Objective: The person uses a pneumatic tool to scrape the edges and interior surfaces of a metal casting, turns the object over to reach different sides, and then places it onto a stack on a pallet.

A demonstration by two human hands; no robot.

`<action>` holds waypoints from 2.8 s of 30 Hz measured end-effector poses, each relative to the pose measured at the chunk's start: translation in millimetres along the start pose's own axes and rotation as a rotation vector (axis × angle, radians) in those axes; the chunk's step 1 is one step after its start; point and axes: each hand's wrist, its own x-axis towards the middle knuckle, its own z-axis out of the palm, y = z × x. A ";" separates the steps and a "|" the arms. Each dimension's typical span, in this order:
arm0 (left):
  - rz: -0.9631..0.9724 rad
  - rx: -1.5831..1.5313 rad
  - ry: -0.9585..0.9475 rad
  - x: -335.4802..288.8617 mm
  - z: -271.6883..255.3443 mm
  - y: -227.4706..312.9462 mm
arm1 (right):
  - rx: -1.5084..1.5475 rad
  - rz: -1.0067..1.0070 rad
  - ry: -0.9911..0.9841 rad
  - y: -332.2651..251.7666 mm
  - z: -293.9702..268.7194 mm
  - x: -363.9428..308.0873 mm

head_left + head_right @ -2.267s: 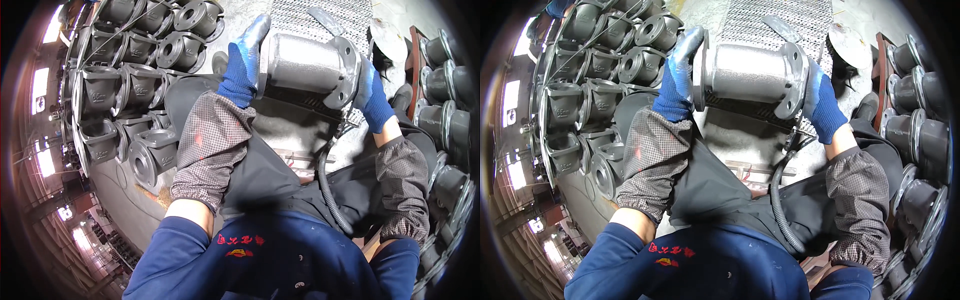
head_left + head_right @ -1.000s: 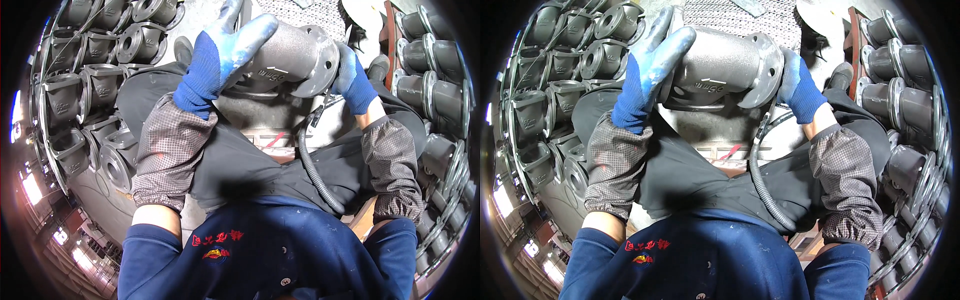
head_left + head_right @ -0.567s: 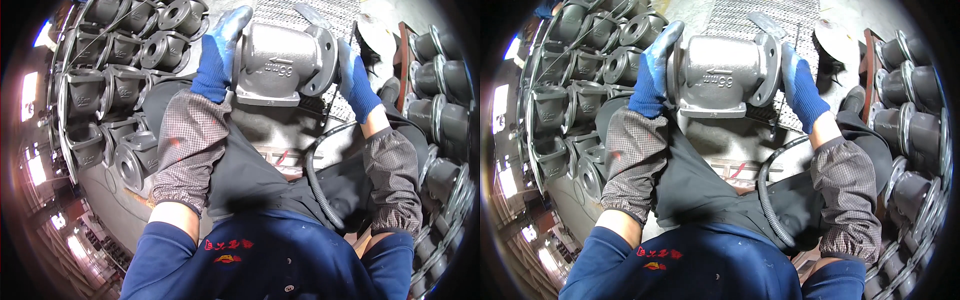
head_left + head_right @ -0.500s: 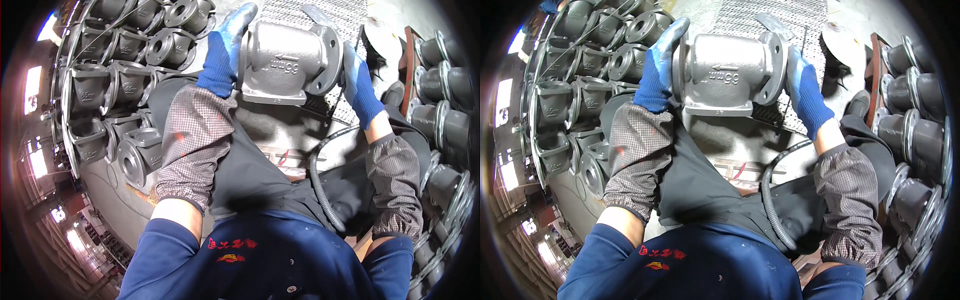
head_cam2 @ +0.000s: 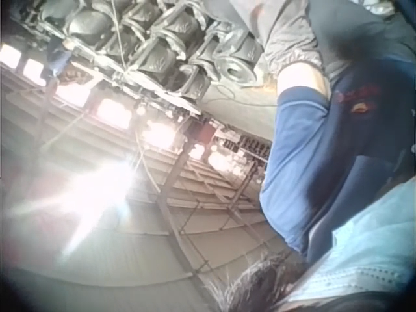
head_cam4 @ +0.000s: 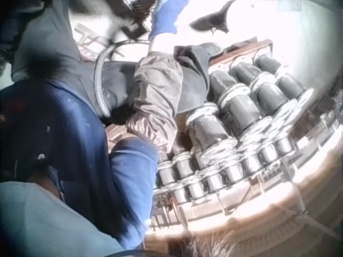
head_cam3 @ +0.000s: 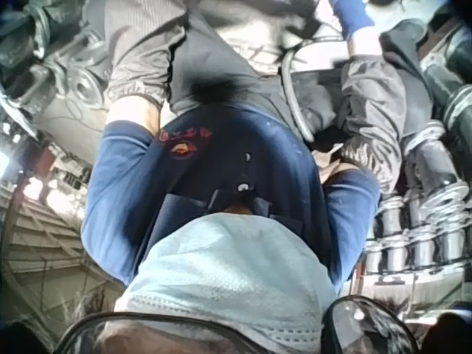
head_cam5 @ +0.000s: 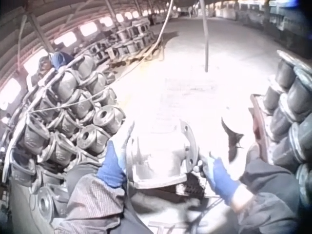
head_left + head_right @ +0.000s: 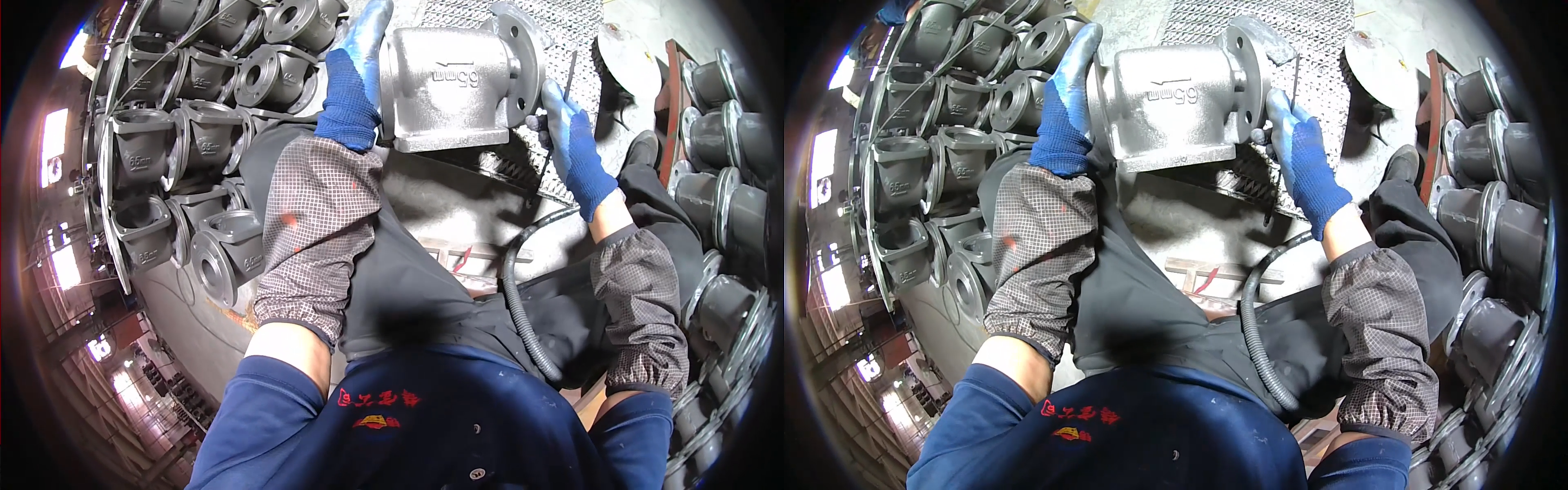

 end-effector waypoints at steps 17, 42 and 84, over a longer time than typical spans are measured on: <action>0.019 0.053 -0.061 -27.1 34.5 -0.2 | -0.315 -0.218 0.035 -27.2 -31.6 -14.1; 0.140 0.272 -0.499 -75.4 65.4 20.4 | -0.419 -0.505 -0.001 -41.3 -68.8 -51.9; 0.578 0.587 -0.298 -68.6 -11.7 24.1 | -0.639 -0.945 -0.048 -28.0 23.5 -74.2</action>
